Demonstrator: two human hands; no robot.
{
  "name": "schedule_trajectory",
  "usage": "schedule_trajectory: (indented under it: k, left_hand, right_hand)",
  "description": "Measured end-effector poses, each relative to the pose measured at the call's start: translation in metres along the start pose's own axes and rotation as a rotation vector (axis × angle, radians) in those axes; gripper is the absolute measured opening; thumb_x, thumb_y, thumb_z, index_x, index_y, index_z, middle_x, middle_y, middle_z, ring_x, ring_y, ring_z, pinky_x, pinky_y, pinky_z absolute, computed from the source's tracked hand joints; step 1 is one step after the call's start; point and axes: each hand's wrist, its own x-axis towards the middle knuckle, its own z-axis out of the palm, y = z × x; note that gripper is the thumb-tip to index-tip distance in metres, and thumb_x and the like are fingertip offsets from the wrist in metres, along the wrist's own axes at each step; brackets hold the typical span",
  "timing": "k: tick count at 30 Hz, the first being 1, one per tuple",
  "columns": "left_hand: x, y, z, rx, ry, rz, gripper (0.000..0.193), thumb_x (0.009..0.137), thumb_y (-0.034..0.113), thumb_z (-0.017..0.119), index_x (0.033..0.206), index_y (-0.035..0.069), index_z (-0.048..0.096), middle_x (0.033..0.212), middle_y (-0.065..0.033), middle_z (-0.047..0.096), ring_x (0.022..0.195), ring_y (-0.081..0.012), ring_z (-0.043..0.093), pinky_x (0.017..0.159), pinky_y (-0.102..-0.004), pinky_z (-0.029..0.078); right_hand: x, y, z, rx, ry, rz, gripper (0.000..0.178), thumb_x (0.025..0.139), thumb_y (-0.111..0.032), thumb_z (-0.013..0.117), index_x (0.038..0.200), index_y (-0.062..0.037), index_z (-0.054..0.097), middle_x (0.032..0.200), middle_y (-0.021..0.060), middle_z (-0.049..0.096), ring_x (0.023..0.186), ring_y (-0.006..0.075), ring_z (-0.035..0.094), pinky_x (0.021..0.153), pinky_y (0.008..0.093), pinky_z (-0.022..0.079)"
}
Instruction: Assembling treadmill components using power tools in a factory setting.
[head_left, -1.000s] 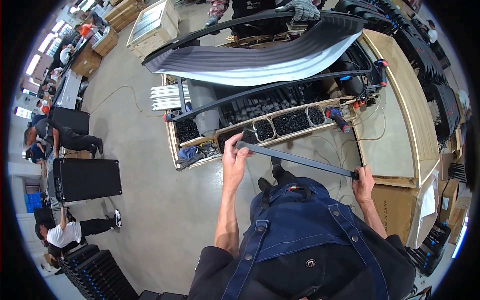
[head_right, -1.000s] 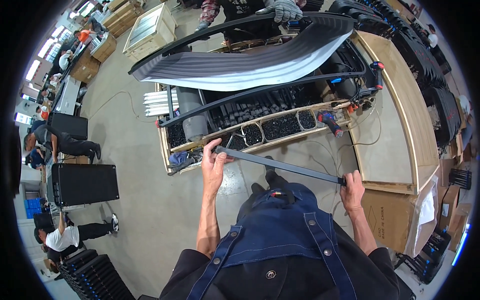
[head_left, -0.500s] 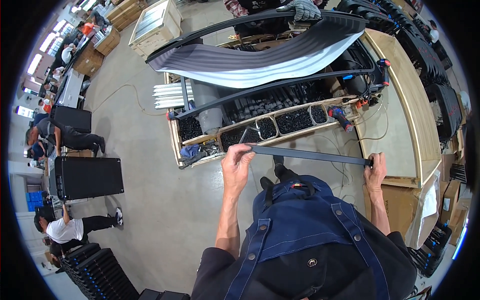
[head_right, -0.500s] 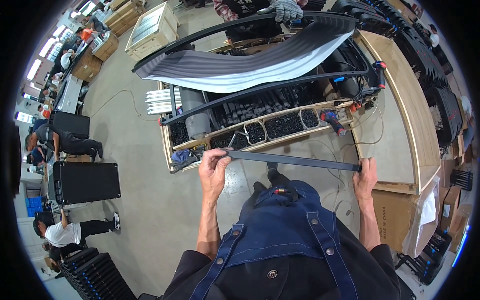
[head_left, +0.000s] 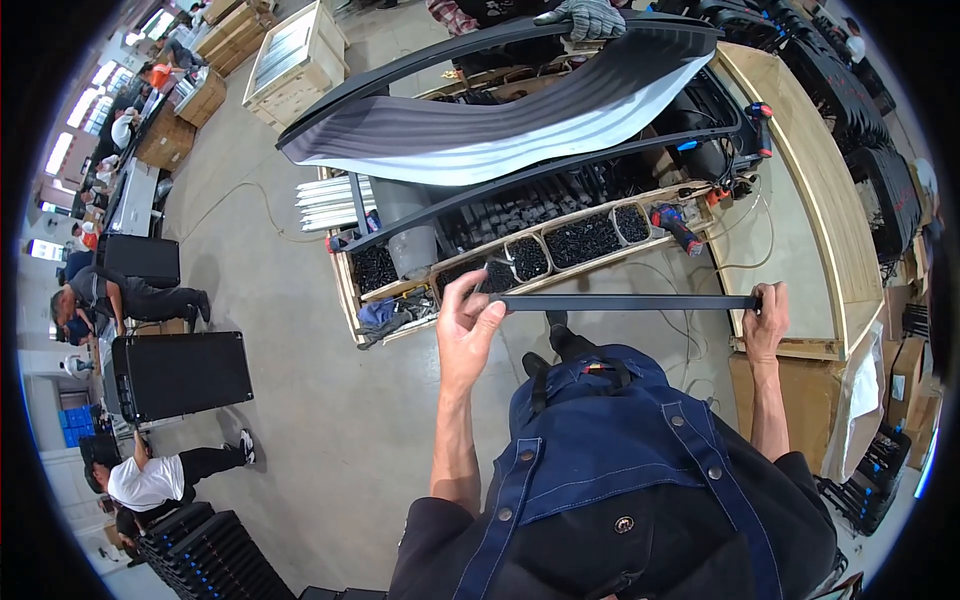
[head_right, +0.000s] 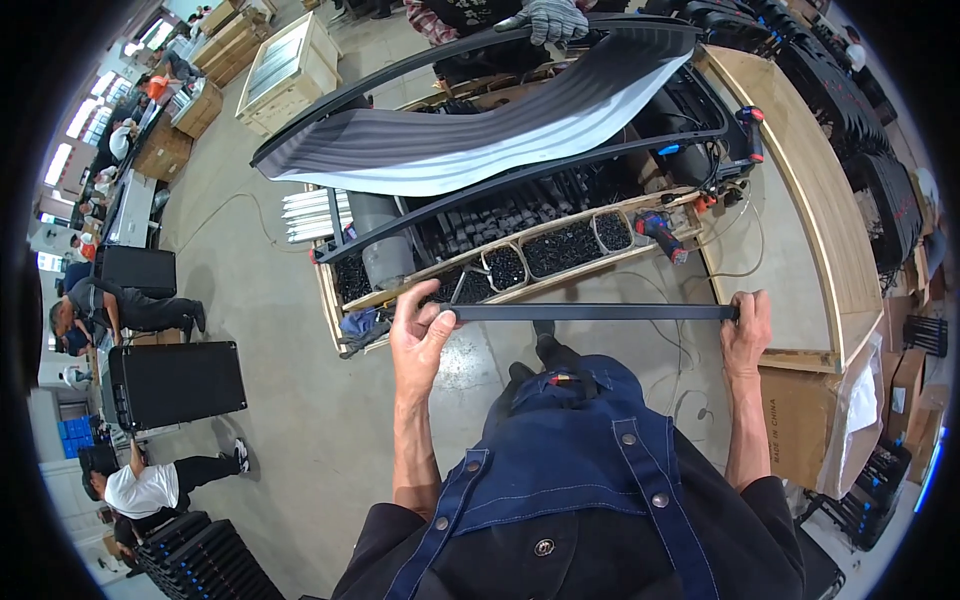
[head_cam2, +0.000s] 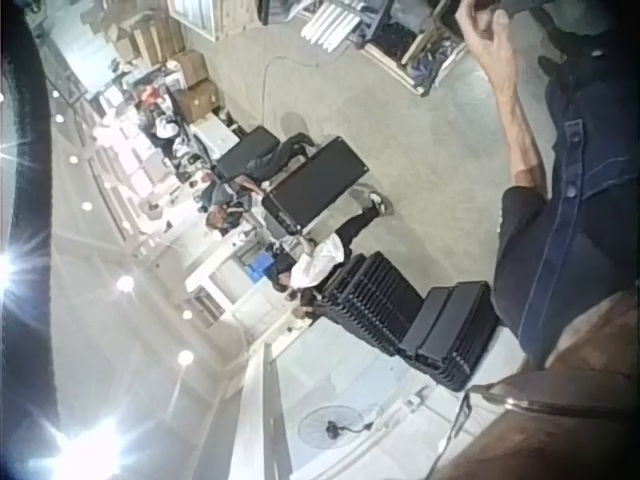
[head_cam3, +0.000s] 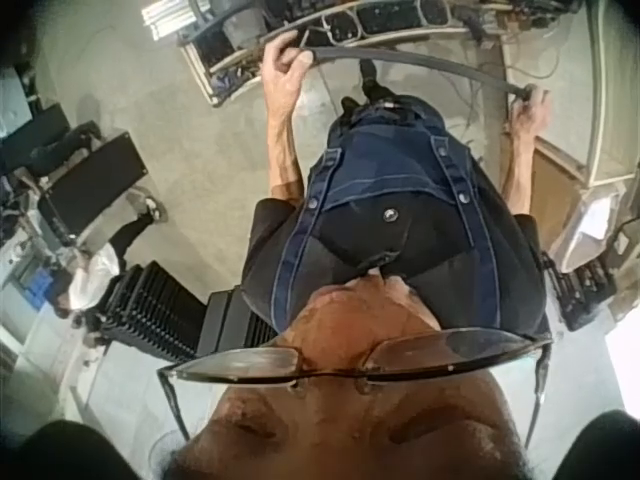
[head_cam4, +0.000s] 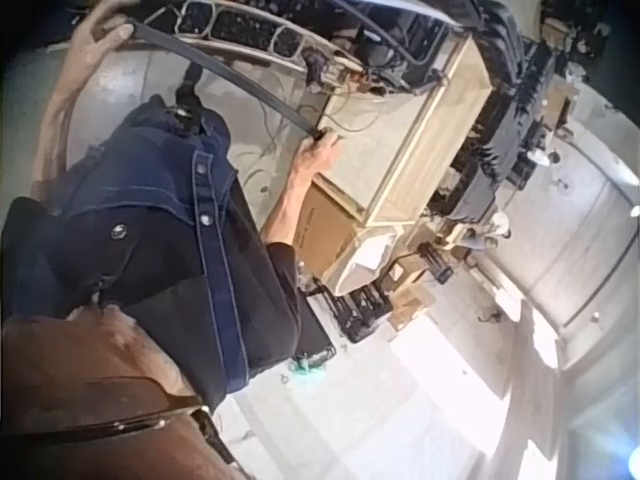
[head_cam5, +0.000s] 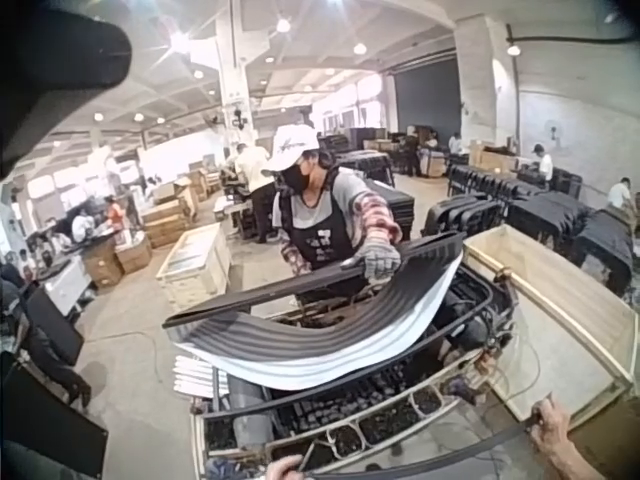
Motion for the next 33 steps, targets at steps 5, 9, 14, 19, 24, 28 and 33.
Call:
schedule_trajectory:
  k: [5,9,14,19,24,28,33]
  left_hand:
    - [0.015,-0.028,-0.001,-0.159,-0.041,-0.305,0.026,0.090,0.016,0.075,0.106,-0.004,0.069,0.095,-0.0087,0.069,0.085,-0.0180,0.069,0.081,-0.0329,0.058]
    - [0.030,-0.060,-0.005,-0.251,-0.063,-0.541,0.020,0.087,0.014,0.074,0.097,-0.002,0.070,0.094,-0.0099,0.070,0.083,-0.0199,0.070,0.079,-0.0359,0.060]
    - [0.088,-0.044,0.009,-0.157,-0.171,-0.615,0.026,0.091,0.020,0.072,0.108,0.001,0.068,0.098,-0.0107,0.071,0.086,-0.0199,0.069,0.080,-0.0354,0.058]
    - [0.166,-0.038,0.027,-0.391,-0.296,-0.627,0.061,0.106,0.052,0.043,0.132,-0.002,0.056,0.098,-0.0134,0.073,0.087,-0.0219,0.072,0.084,-0.0344,0.058]
    - [0.226,-0.069,0.035,-0.492,-0.169,-0.668,0.058,0.107,0.050,0.042,0.126,-0.003,0.056,0.098,-0.0148,0.073,0.089,-0.0250,0.072,0.085,-0.0374,0.058]
    - [0.248,-0.061,0.051,-0.201,-0.077,-0.729,0.054,0.107,0.047,0.045,0.124,-0.003,0.058,0.101,-0.0143,0.072,0.089,-0.0238,0.070,0.089,-0.0373,0.057]
    - [0.289,-0.005,0.046,0.097,0.024,-0.387,0.064,0.101,0.045,0.060,0.144,-0.001,0.044,0.137,-0.0216,0.054,0.122,-0.0314,0.059,0.108,-0.0450,0.050]
  right_hand:
    - [0.002,0.002,0.004,-0.086,-0.092,0.026,0.033,0.064,0.007,0.061,0.095,-0.0048,0.056,0.093,0.0149,0.047,0.089,0.0358,0.052,0.073,0.0450,0.044]
    - [0.002,-0.001,0.010,-0.241,-0.208,-0.136,0.040,0.064,0.003,0.067,0.103,-0.0073,0.059,0.100,0.0133,0.053,0.097,0.0362,0.052,0.086,0.0500,0.042]
    - [0.007,0.004,0.011,0.007,-0.549,-0.220,0.039,0.075,-0.003,0.069,0.112,-0.0082,0.059,0.097,0.0110,0.054,0.092,0.0327,0.054,0.080,0.0450,0.047]
    - [0.039,0.003,0.027,0.348,-0.680,-0.121,0.034,0.090,-0.015,0.071,0.121,-0.0043,0.062,0.091,0.0124,0.061,0.079,0.0350,0.060,0.068,0.0402,0.050]
    - [0.079,-0.014,0.048,0.870,-0.932,0.253,0.032,0.097,-0.024,0.067,0.119,-0.0009,0.064,0.084,0.0086,0.063,0.072,0.0242,0.063,0.064,0.0346,0.050]
    - [0.122,-0.020,0.086,1.198,-1.180,0.474,0.033,0.104,-0.030,0.056,0.117,-0.0007,0.060,0.075,0.0048,0.058,0.065,0.0130,0.059,0.057,0.0325,0.048]
    - [0.167,-0.053,0.186,1.145,-0.934,0.146,0.043,0.105,-0.034,0.051,0.124,0.0054,0.053,0.078,0.0157,0.063,0.069,0.0352,0.065,0.068,0.0456,0.052]
